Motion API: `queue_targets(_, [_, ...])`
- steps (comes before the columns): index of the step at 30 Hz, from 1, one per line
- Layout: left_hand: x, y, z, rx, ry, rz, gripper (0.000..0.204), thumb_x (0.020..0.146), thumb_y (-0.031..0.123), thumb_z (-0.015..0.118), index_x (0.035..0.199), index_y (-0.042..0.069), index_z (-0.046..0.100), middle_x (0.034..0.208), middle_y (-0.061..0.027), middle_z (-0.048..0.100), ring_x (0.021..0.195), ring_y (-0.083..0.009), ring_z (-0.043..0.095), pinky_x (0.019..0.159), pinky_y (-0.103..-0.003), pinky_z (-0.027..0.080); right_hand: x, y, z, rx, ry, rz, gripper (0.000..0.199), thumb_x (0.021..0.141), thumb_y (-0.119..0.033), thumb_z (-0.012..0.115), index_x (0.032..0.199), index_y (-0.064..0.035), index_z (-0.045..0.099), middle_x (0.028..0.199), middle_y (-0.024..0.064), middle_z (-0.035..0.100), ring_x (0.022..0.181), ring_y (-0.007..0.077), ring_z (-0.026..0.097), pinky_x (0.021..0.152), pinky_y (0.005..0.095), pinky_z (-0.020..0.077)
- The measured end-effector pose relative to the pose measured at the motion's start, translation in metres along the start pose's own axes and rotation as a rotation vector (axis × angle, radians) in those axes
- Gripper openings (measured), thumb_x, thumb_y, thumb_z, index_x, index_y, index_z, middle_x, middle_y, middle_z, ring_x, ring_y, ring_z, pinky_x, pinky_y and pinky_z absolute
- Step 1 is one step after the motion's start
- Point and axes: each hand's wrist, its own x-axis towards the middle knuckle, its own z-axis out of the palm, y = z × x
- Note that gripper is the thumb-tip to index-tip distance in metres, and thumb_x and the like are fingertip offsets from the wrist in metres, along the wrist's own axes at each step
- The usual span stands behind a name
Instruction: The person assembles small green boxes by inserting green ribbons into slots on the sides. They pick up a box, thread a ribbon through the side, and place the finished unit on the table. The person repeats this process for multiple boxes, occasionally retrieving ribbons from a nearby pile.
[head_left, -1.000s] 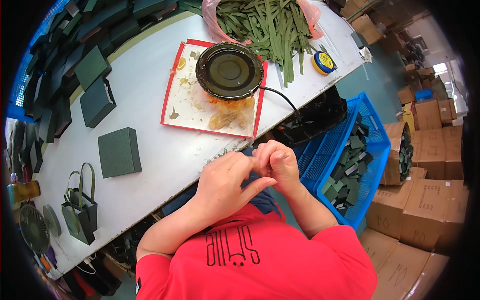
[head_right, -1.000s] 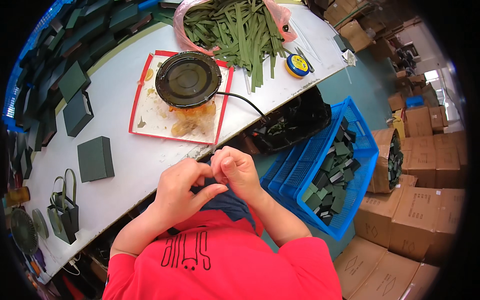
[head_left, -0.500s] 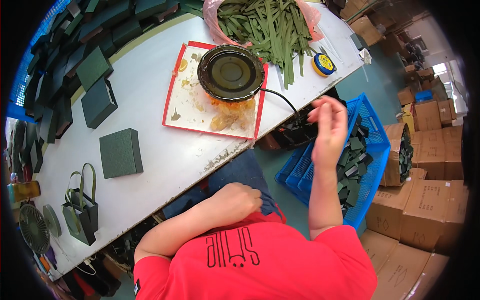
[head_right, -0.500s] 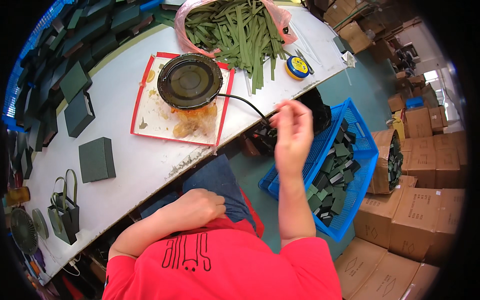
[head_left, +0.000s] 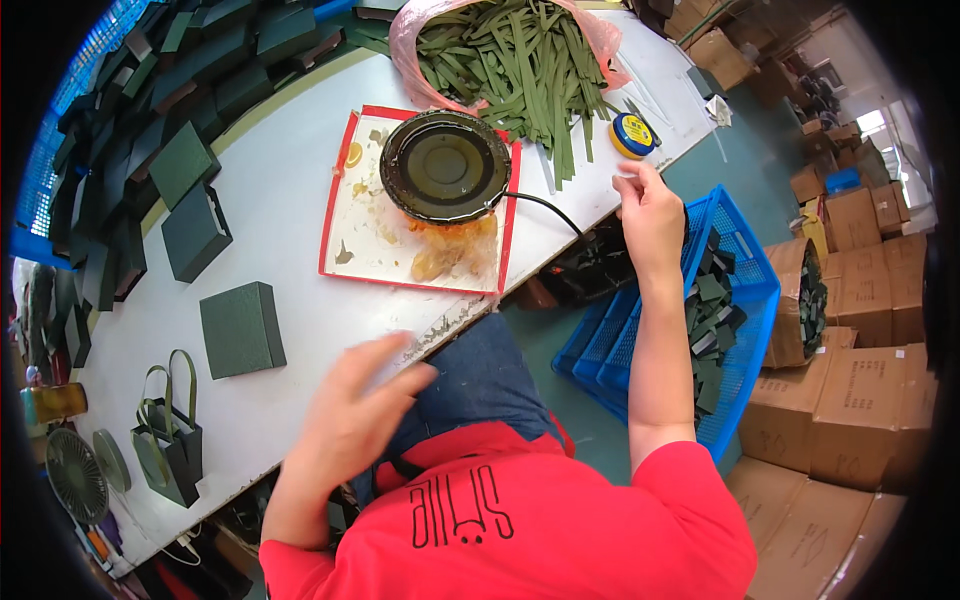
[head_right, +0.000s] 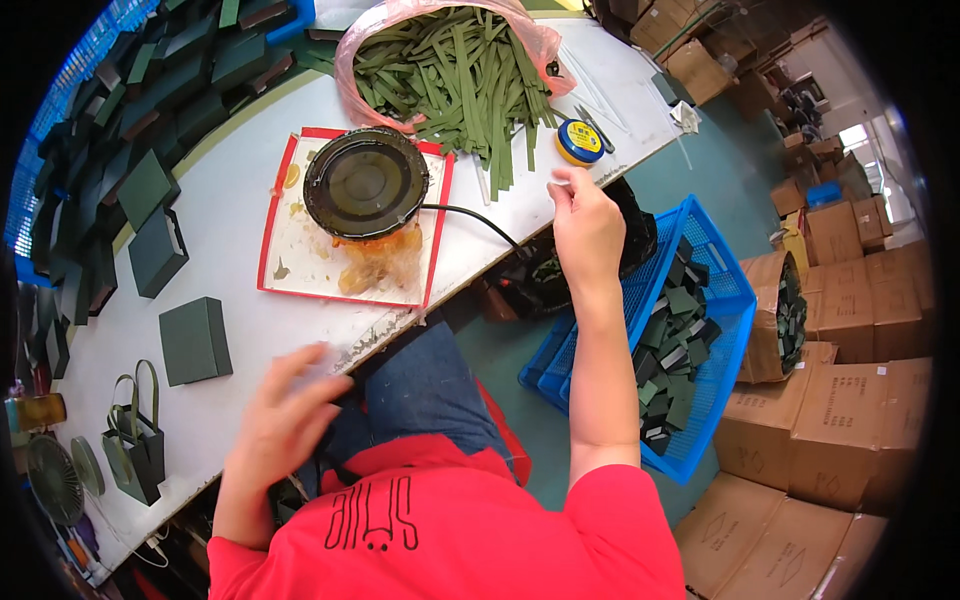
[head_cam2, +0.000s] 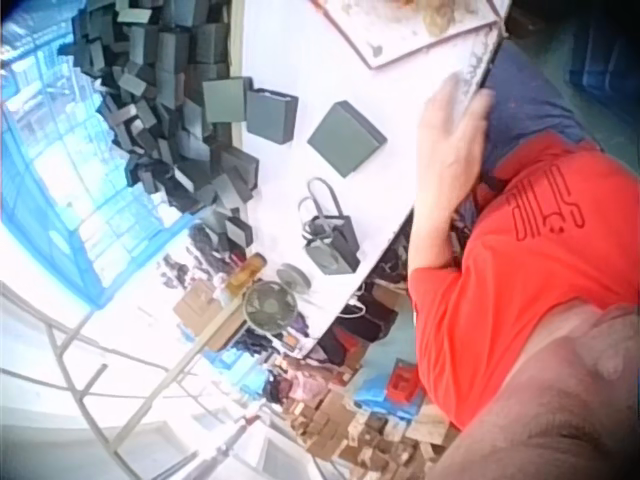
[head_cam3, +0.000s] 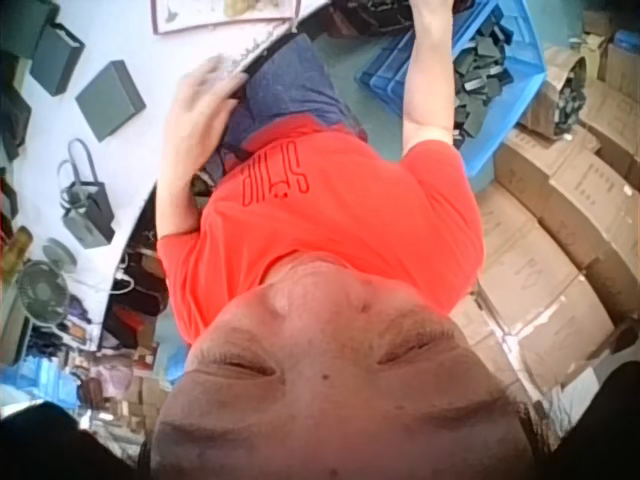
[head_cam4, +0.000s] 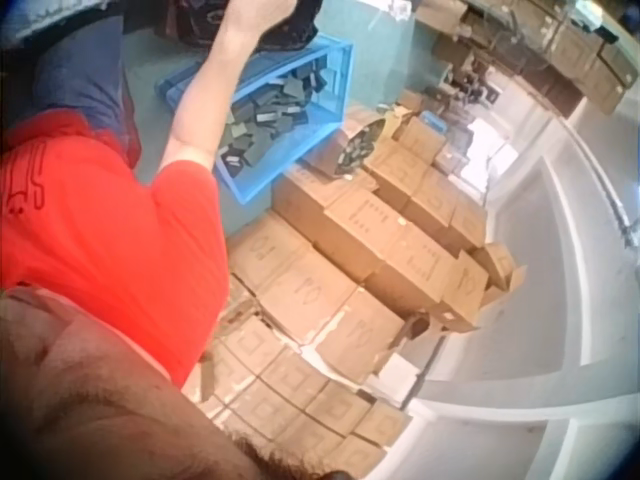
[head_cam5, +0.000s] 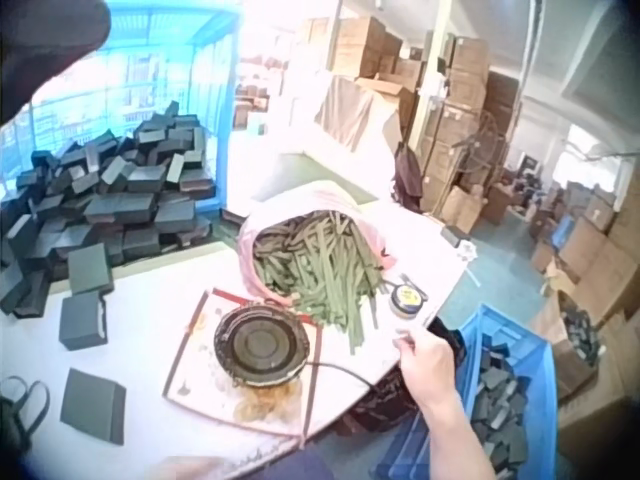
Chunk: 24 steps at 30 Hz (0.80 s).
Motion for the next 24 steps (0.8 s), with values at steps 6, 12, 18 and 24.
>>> queue_targets(6, [-0.034,-0.068,-0.058,0.596,0.184,-0.292,0.045,0.081,0.012,0.072,0.125,0.007,0.064,0.14,-0.0159,0.053,0.129,-0.0364,0.048,0.102,-0.047,0.043,0.027,0.005,0.017,-0.162,0.146,-0.603,0.022,0.081,-0.009,0.073,0.103,-0.0086,0.073,0.109,0.0109,0.068,0.102,0.0316,0.061,0.084,0.0377,0.0515])
queue_targets(12, [-0.039,-0.071,-0.067,0.572,0.082,-0.53,0.069,0.076,0.026,0.077,0.139,0.008,0.054,0.151,-0.0141,0.044,0.141,-0.039,0.033,0.111,-0.049,0.036,0.019,0.017,0.039,-0.03,-0.123,-0.595,0.019,0.078,-0.002,0.072,0.097,-0.0061,0.071,0.111,0.0083,0.065,0.106,0.031,0.057,0.091,0.0388,0.0508])
queue_targets(18, [-0.033,-0.048,-0.08,0.474,-0.122,-0.623,0.096,0.062,0.018,0.083,0.148,0.008,0.042,0.154,-0.0169,0.035,0.136,-0.0406,0.036,0.112,-0.049,0.036,0.018,0.021,0.038,0.042,-0.038,-0.601,0.011,0.082,-0.002,0.07,0.09,-0.0013,0.063,0.105,0.0104,0.064,0.102,0.0314,0.058,0.087,0.0387,0.0503])
queue_targets(24, [-0.048,-0.058,-0.085,0.357,-0.14,-0.616,0.113,0.052,0.015,0.087,0.153,0.009,0.035,0.157,-0.0201,0.029,0.134,-0.0425,0.038,0.111,-0.046,0.038,0.004,0.009,0.041,0.598,0.103,-0.393,0.01,0.1,-0.01,0.057,0.107,-0.0024,0.055,0.1,0.0084,0.064,0.087,0.0224,0.061,0.082,0.0332,0.0505])
